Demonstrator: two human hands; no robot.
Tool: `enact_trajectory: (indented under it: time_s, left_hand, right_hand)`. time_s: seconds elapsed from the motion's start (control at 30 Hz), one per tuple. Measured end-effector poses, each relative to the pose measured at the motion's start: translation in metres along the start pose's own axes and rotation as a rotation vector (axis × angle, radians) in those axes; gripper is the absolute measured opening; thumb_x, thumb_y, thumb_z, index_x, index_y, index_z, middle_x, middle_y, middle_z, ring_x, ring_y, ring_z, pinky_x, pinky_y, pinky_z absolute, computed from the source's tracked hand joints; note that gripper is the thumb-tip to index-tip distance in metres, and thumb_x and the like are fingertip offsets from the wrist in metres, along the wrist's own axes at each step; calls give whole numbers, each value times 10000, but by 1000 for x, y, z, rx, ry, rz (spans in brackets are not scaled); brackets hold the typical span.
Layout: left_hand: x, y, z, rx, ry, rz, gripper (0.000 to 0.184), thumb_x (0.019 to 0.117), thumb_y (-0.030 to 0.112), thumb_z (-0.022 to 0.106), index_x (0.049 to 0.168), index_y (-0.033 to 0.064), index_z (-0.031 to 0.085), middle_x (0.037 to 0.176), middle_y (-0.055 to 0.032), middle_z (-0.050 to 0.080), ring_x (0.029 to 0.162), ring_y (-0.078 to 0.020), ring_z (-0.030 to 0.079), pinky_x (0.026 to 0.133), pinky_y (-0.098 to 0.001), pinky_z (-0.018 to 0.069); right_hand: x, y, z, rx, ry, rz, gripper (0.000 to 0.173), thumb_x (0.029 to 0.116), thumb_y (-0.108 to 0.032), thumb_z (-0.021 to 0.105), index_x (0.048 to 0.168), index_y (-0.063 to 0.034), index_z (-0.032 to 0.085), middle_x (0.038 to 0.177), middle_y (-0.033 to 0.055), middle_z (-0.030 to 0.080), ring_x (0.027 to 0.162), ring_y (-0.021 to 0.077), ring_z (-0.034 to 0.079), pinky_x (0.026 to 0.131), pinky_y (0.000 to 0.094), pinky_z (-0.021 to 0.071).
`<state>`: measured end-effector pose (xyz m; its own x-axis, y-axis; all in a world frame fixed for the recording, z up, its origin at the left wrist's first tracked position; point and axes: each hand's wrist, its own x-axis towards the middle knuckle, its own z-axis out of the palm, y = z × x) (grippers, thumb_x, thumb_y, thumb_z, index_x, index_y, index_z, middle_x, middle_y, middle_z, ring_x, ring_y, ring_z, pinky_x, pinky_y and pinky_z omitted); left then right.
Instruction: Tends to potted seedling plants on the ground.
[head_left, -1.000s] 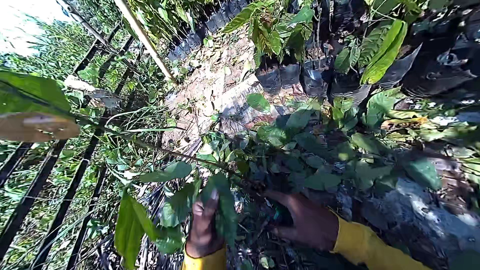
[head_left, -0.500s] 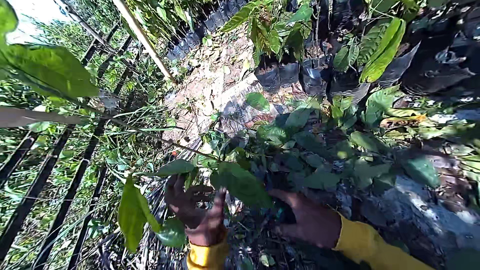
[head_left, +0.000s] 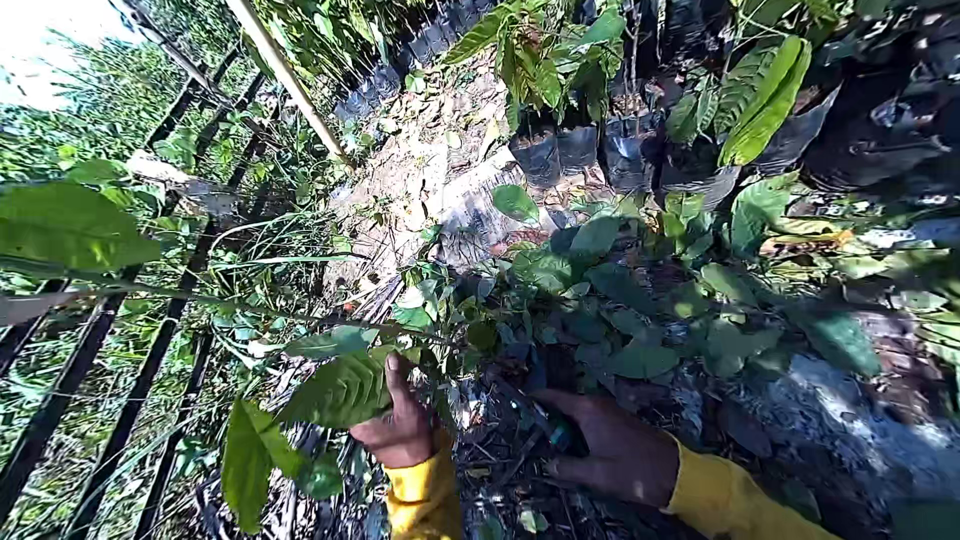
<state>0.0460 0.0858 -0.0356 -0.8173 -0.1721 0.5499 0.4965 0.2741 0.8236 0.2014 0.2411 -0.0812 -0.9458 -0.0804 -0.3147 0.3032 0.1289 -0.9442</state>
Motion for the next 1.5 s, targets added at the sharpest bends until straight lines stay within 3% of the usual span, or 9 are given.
enact_trajectory:
  time_s: [0.13, 0.3, 0.47, 0.57, 0.73, 0.9, 1.1, 1.23, 1.5]
  left_hand:
    - [-2, -1, 1, -188, 58, -464, 378, 1030, 78, 591, 1356, -31, 434, 920, -79, 711, 676, -149, 727, 606, -315, 647]
    - [-3, -16, -4, -131, -179, -308, 230, 1096, 153, 442, 1155, -45, 542, 691, -9, 694, 543, -119, 692, 510, -285, 620]
    - [-5, -27, -6, -70, -405, -160, 317, 967, 62, 603, 1211, -119, 513, 926, -69, 715, 620, -68, 667, 540, -235, 588]
    - [-9, -28, -5, -159, -428, -239, 387, 918, 25, 580, 1269, -70, 445, 1039, -38, 642, 820, -36, 663, 700, -218, 592]
    - [-17, -23, -3, -192, -437, -295, 193, 882, -36, 553, 1070, -38, 595, 862, 36, 694, 787, 4, 676, 733, -201, 596]
    - [-21, -30, -7, 1, -388, -271, 221, 948, 23, 559, 1101, -117, 633, 921, -62, 705, 838, -5, 672, 804, -201, 580]
    - [-20, -37, -10, 8, -459, -208, 191, 906, 53, 582, 1034, -69, 656, 845, -1, 707, 784, 11, 676, 749, -198, 590]
    - [-20, -37, -12, 237, -454, -138, 318, 875, 131, 667, 1077, -115, 669, 948, -119, 718, 872, -44, 678, 845, -248, 566]
    - [-26, -38, -12, 23, -474, -310, 213, 952, 57, 563, 1084, -96, 632, 843, -14, 685, 777, 9, 656, 747, -191, 574]
  right_hand:
    - [8, -3, 2, -18, -32, 30, 697, 866, -250, 771, 1485, -87, 496, 1222, 193, 677, 1087, 310, 676, 961, 527, 530]
    - [25, -8, 6, -41, 23, 71, 706, 870, -296, 766, 1489, -91, 493, 1244, 194, 670, 1119, 326, 667, 976, 554, 522]
    - [26, -19, 7, -37, 58, 94, 741, 879, -296, 776, 1511, -70, 462, 1323, 212, 633, 1201, 331, 634, 1041, 532, 492]
    - [25, -16, 8, -5, 62, 93, 762, 877, -292, 779, 1525, -67, 446, 1353, 205, 621, 1236, 317, 620, 1063, 519, 483]
    - [31, -12, 5, 59, 68, 46, 719, 861, -244, 784, 1494, -72, 490, 1341, 186, 628, 1208, 280, 632, 1049, 484, 499]
    - [37, -13, 4, -5, 104, 43, 672, 847, -283, 786, 1447, -94, 551, 1288, 162, 663, 1180, 284, 647, 1022, 513, 510]
    - [39, 1, 5, -89, 194, 22, 639, 819, -289, 800, 1406, -130, 606, 1213, 145, 706, 1122, 303, 678, 977, 554, 530]
    - [31, 5, 6, -125, 219, 21, 566, 821, -285, 789, 1341, -107, 654, 1101, 161, 734, 1018, 318, 707, 907, 553, 552]
    - [22, 2, 5, -80, 209, 116, 712, 834, -285, 775, 1482, -126, 526, 1231, 170, 693, 1123, 313, 677, 982, 529, 528]
